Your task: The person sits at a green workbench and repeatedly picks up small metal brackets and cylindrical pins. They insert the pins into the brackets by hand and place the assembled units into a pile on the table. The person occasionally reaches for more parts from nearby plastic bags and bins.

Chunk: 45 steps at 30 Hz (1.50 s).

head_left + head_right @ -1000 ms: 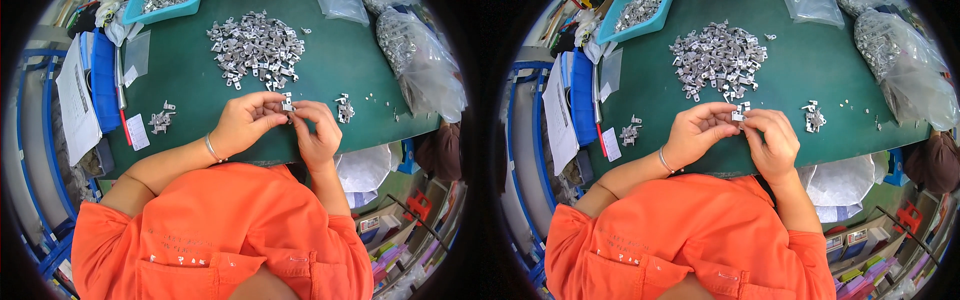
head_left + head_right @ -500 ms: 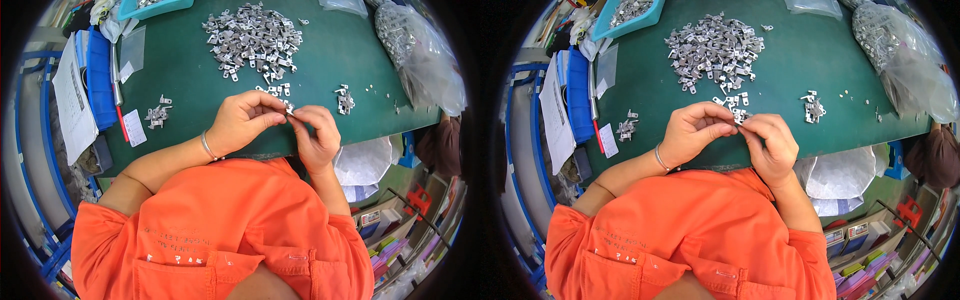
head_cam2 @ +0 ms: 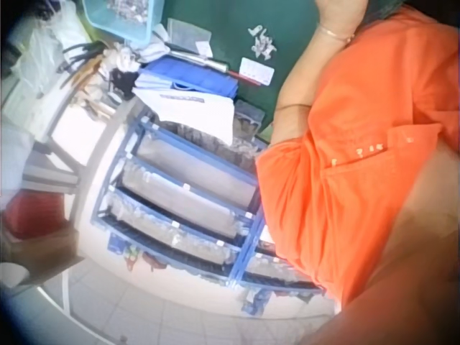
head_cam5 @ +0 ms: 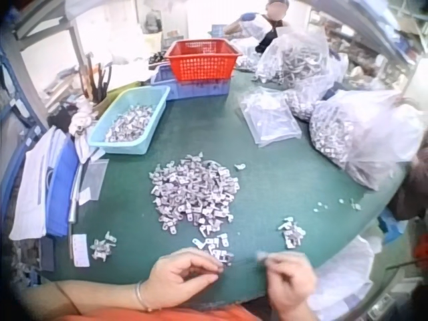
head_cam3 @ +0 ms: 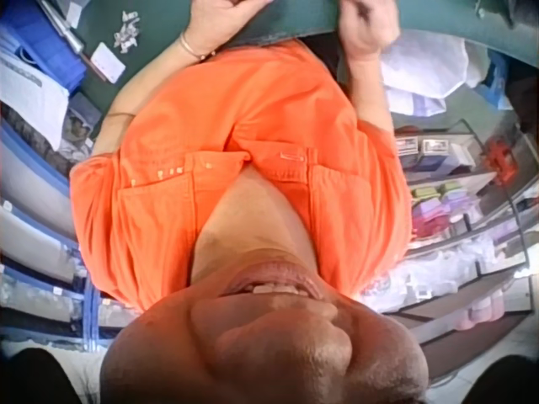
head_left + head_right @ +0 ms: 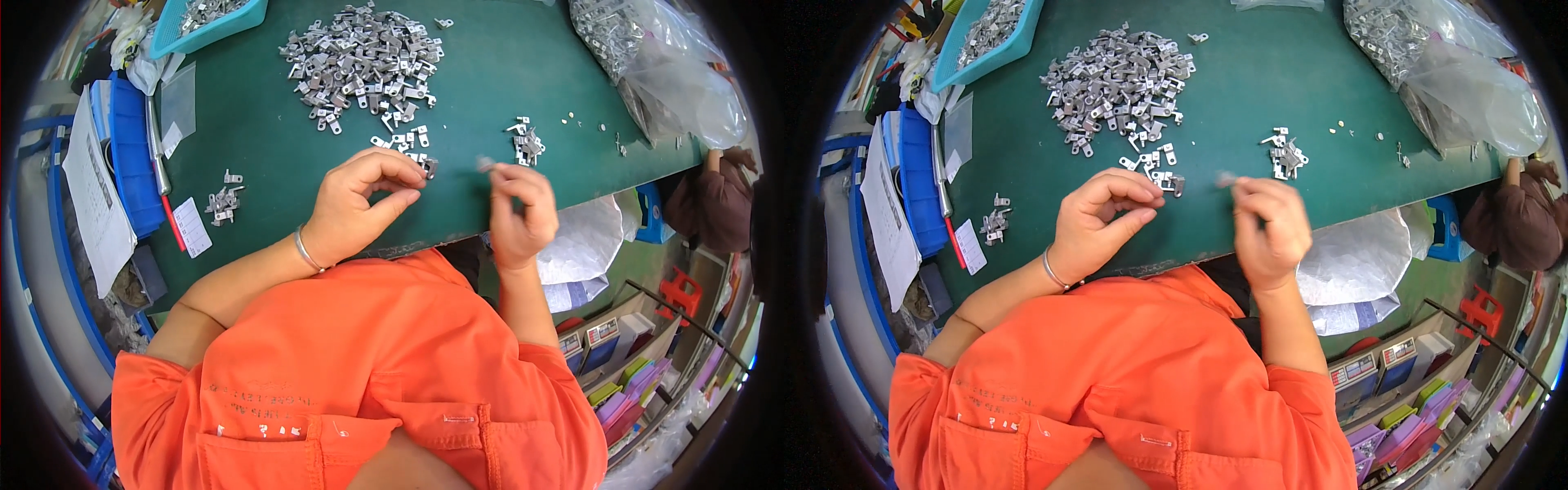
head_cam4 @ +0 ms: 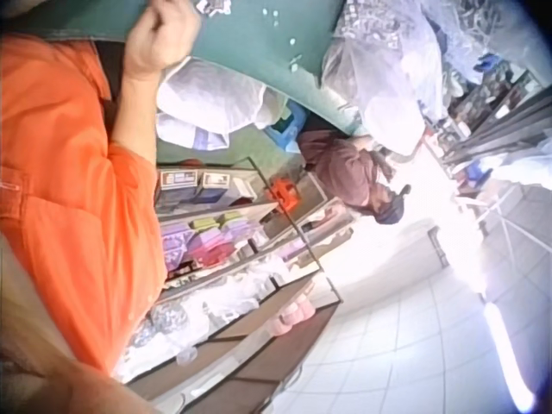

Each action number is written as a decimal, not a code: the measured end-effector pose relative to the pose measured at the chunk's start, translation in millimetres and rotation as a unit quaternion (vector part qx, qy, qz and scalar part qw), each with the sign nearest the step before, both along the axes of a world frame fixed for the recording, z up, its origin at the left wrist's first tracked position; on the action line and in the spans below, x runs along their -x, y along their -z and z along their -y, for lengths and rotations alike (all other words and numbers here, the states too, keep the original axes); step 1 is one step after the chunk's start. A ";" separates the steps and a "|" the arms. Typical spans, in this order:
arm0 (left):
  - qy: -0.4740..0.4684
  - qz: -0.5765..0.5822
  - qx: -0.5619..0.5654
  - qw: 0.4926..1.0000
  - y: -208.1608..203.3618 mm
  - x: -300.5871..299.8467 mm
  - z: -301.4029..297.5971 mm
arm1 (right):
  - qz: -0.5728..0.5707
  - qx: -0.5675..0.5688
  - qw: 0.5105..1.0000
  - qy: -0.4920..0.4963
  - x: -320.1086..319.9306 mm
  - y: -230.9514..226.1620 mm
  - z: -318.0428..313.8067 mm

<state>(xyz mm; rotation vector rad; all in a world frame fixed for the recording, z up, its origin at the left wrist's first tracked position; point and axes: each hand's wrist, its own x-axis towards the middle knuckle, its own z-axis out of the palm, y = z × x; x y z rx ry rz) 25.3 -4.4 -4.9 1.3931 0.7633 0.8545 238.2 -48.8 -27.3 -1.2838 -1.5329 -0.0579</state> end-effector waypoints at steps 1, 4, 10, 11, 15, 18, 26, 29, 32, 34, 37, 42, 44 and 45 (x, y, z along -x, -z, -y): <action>-0.004 -0.010 -0.011 1.000 -0.5 1.4 -1.4 | 0.043 -0.015 0.999 0.024 -11.1 0.9 -2.5; -0.021 -0.023 -0.038 0.999 4.8 9.1 -2.2 | 0.127 0.003 0.990 0.058 -31.6 5.7 -2.6; -0.069 -0.023 -0.034 0.997 10.3 25.7 -1.9 | 0.154 0.026 0.988 0.006 -17.5 -4.7 -4.2; -0.070 -0.024 -0.032 0.997 8.5 26.3 -2.3 | 0.122 0.037 0.991 -0.029 -7.1 -3.0 -7.5; -0.060 -0.039 -0.038 0.997 4.3 23.3 -2.1 | 0.131 0.192 0.970 -0.076 27.8 -4.7 -14.0; -0.058 -0.051 -0.030 0.997 2.1 21.7 -1.0 | 0.084 0.184 0.976 -0.076 31.2 1.6 -15.6; 0.017 -0.036 0.142 0.989 -8.2 9.2 -5.6 | -0.134 0.202 0.963 -0.120 41.9 -5.5 1.4; 0.043 -0.004 0.196 0.980 -7.9 7.4 -8.5 | -0.142 0.141 0.967 -0.159 44.1 -6.5 0.8; 0.031 0.052 0.240 0.969 -3.2 9.0 -7.8 | -0.168 0.139 0.963 -0.161 48.2 -10.2 3.7; 0.044 0.049 0.257 0.964 -5.4 10.9 -7.8 | -0.132 0.117 0.967 -0.184 47.8 -13.7 2.4; 0.050 0.013 0.112 0.992 -2.7 18.1 -4.2 | -0.052 0.062 0.959 -0.270 46.7 -15.4 -0.5; -0.096 -0.170 -0.254 0.947 -15.1 69.1 -3.3 | 0.019 0.155 0.981 -0.117 38.7 -6.9 -15.6; -0.207 -0.241 -0.330 0.889 -14.2 99.3 -3.4 | 0.031 0.197 0.975 -0.098 38.5 -2.2 -21.7; -0.249 -0.275 -0.340 0.864 -16.6 112.6 -1.8 | 0.061 0.190 0.975 -0.101 39.5 -1.5 -24.9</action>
